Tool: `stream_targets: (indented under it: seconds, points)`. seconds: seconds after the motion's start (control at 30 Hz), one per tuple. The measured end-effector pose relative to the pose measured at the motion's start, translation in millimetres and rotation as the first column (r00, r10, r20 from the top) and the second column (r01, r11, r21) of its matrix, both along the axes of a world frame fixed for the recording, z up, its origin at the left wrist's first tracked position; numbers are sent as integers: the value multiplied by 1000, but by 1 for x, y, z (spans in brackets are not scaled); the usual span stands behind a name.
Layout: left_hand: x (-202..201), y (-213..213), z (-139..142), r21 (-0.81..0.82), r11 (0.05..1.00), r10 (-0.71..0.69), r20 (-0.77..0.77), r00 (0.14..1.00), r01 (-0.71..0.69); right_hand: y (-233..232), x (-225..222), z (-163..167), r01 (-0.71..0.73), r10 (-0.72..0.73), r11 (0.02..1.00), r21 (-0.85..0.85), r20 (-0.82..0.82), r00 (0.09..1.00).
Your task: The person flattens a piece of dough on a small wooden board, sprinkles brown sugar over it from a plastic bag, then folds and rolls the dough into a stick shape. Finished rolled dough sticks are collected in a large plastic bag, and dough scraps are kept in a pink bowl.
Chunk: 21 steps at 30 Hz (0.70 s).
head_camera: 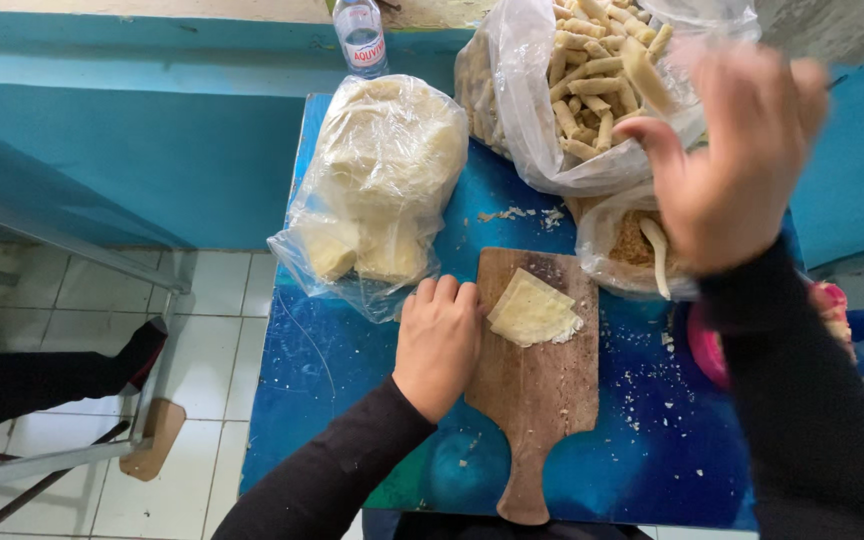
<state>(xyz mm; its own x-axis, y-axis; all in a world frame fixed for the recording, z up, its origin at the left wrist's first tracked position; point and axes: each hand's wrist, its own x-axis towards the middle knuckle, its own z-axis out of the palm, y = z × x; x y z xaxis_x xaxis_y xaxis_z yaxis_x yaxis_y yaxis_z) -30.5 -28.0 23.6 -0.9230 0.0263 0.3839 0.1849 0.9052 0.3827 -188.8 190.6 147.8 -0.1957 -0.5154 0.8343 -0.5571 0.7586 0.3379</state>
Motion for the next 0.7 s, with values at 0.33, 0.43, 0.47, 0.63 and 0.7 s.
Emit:
stream_targets:
  seconds: [0.33,0.43,0.47,0.63,0.7]
  points:
    - [4,-7,-3,-153,987,59,35,998,-53,65,43,-17,34,-226,955,293,652,724]
    - [6,-11,-4,-164,985,54,32,998,-48,78,59,-24,-122,-159,924,363,654,740]
    - [6,-14,-5,-173,984,55,35,998,-48,80,66,-29,-111,-126,951,288,692,711]
    - [2,-34,-4,-200,979,48,74,996,-32,76,90,-40,-40,-29,997,64,812,583]
    - [1,-36,-1,-203,979,33,128,991,-6,68,97,-41,-31,26,999,-11,837,547]
